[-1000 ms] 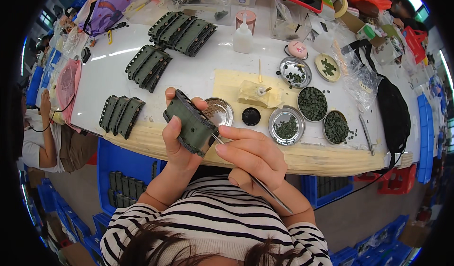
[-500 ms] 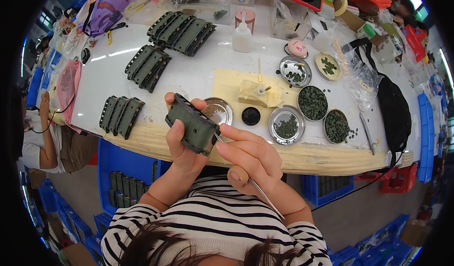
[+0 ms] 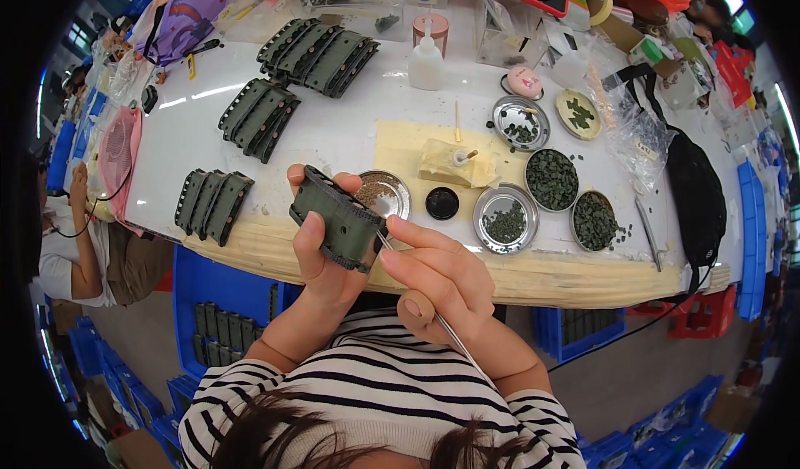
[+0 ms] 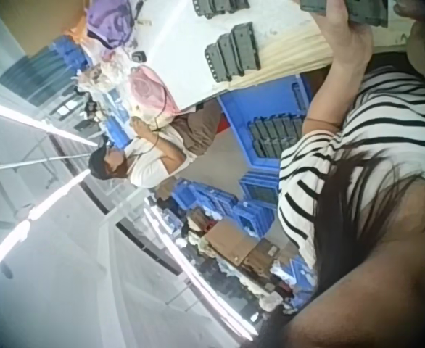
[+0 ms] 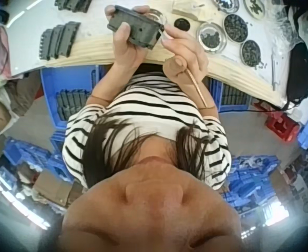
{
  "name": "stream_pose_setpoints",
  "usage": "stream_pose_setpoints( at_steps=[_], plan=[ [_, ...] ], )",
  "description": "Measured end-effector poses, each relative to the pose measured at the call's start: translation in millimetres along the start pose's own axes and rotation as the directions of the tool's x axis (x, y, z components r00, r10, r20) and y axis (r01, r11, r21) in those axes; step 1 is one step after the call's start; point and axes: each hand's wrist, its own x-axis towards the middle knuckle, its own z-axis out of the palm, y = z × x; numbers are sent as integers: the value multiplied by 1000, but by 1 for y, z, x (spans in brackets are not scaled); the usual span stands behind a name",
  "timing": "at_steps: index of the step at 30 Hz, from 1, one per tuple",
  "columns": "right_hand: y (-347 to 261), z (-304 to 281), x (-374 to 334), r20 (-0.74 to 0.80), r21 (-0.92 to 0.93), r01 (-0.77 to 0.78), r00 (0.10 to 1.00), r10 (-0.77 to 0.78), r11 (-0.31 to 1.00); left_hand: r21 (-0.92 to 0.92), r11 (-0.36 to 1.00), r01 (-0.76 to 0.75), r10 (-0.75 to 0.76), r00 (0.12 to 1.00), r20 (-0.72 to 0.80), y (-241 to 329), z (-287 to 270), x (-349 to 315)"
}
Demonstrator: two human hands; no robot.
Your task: Applying detail paint and assembling parts of a model tank turret.
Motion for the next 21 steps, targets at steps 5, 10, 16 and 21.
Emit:
stream_pose_setpoints(
  at_steps=[5,10,16,21],
  plan=[
    [-1,0,1,4,6,-14,1000,14,1000,7,1000,8,-8,1000,20,1,-1,0],
    [3,-2,5,-72,184,-80,993,95,980,-247,944,220,-233,972,-24,4,-3,2],
    [6,-9,5,-197,264,-131,963,186,956,-694,573,436,-491,860,135,19,1,10],
    [4,-17,18,-156,165,-174,967,200,971,-822,384,421,-554,817,160,23,7,15]
  ],
)
